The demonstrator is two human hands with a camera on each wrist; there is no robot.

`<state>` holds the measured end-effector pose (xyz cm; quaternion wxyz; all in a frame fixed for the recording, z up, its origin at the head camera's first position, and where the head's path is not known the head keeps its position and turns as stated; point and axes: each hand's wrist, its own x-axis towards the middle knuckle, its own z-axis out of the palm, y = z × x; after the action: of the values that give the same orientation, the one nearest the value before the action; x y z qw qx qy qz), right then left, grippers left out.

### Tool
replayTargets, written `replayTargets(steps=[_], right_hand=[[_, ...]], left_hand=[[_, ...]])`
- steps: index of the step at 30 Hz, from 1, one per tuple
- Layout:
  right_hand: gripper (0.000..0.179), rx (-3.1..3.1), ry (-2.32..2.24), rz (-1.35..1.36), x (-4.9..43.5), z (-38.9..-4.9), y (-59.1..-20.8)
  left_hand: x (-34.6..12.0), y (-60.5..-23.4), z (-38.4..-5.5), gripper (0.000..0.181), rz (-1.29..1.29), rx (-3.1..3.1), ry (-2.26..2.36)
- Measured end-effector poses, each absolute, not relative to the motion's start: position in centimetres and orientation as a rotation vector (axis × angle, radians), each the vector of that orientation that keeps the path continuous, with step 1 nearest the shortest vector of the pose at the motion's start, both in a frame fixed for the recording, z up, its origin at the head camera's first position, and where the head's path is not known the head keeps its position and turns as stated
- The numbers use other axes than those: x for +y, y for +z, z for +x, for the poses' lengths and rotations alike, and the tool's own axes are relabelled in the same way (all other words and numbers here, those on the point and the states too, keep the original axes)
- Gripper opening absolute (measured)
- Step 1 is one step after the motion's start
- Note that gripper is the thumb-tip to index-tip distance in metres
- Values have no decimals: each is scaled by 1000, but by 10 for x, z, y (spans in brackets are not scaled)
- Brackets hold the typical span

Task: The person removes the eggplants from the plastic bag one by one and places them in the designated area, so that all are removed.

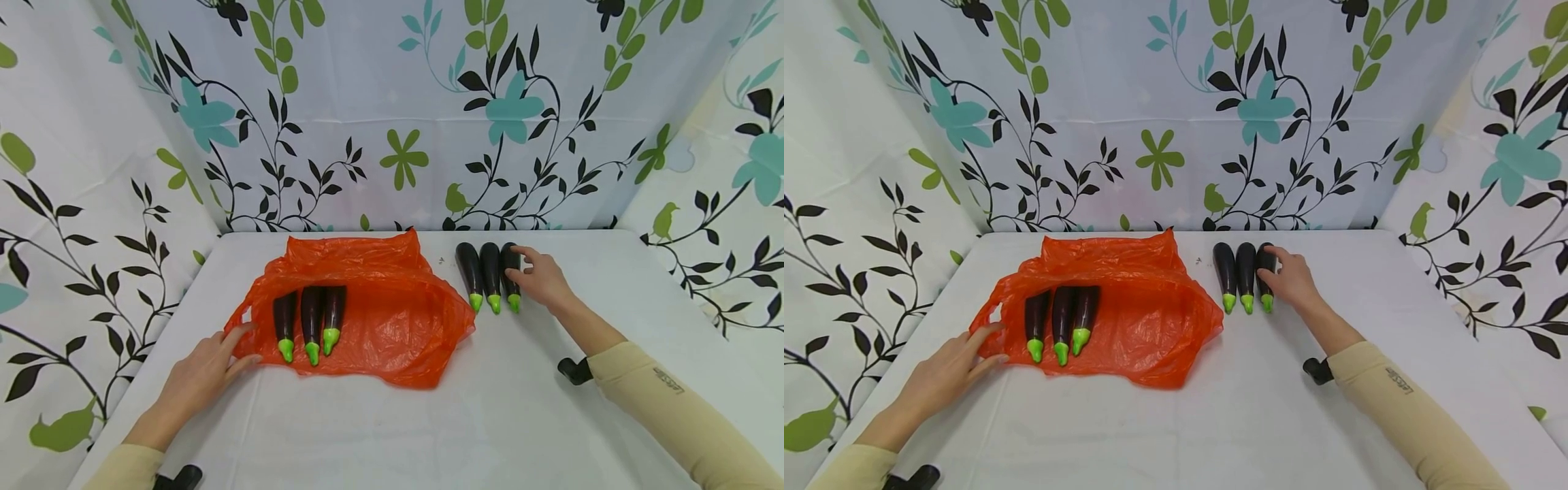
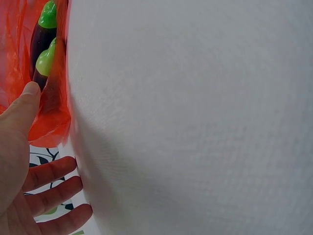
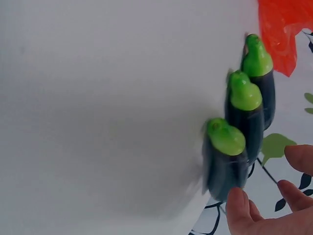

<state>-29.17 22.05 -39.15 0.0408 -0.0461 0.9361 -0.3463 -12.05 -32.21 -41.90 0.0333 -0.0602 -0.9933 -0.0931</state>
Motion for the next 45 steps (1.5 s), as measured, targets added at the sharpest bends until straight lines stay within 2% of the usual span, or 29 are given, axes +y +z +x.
replayTargets(steps=[15,28,37,45], right_hand=[[55,2833,-1286,-375,171,-243,-363],[49,2735,-1382,-569,135,-203,-357],[51,2621,-1404,-647,119,-188,-360],[51,2527,-1394,-769,98,-188,-371]], left_hand=[[-323,-420,-121,61,-184,-3053,-289],[-324,-420,-120,60,-193,-3047,-295],[-324,-420,-121,60,-197,-3033,-288],[-324,-421,-121,60,-194,-3031,-276]])
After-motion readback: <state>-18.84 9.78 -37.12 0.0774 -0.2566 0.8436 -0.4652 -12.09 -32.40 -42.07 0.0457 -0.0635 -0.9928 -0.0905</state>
